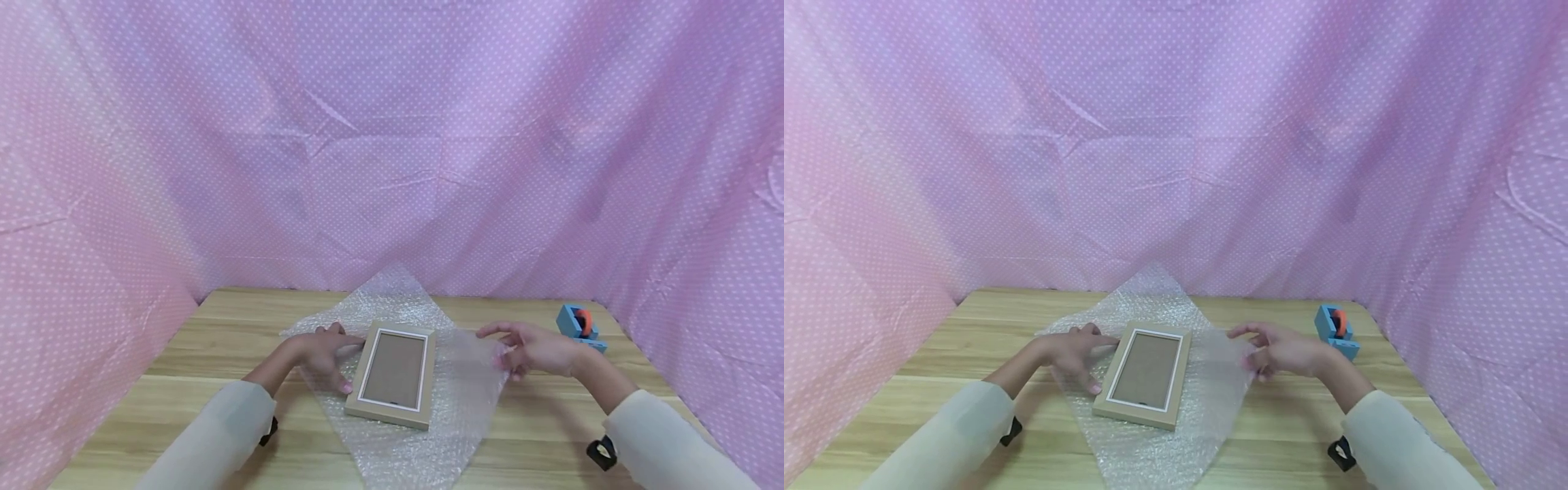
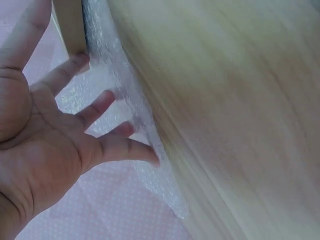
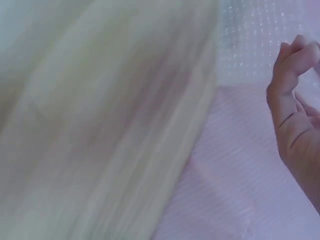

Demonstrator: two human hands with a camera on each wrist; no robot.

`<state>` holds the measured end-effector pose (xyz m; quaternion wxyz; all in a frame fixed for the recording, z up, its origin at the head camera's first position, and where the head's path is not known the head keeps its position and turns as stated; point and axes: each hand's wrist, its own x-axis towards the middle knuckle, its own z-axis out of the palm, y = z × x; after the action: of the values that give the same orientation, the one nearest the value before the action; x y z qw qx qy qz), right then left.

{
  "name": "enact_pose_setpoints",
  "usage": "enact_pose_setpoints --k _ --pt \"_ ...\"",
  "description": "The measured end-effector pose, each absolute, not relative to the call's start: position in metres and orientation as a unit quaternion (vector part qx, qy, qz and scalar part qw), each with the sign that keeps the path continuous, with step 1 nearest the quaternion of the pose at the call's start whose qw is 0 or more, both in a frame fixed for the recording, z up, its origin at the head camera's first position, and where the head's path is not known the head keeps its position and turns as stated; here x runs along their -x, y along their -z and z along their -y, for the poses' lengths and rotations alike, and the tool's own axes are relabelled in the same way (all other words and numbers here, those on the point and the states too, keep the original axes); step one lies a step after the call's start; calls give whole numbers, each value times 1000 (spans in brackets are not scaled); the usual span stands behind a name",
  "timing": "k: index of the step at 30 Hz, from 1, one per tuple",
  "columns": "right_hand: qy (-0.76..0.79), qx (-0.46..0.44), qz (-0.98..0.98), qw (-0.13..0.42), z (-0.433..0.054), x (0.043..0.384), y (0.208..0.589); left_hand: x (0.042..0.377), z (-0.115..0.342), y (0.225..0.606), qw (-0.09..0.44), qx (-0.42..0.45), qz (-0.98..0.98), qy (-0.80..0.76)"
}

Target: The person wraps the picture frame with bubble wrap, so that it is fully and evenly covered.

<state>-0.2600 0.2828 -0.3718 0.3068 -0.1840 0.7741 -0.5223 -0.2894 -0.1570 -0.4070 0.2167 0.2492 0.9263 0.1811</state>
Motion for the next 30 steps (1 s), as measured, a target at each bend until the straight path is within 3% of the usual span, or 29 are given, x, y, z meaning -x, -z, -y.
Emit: enact_pose_setpoints --k 16,30 --pt "616 196 -698 308 -190 285 370 285 149 412 212 -241 -937 -135" --pt "580 161 -740 301 -113 293 411 285 148 412 217 -243 -937 -126"
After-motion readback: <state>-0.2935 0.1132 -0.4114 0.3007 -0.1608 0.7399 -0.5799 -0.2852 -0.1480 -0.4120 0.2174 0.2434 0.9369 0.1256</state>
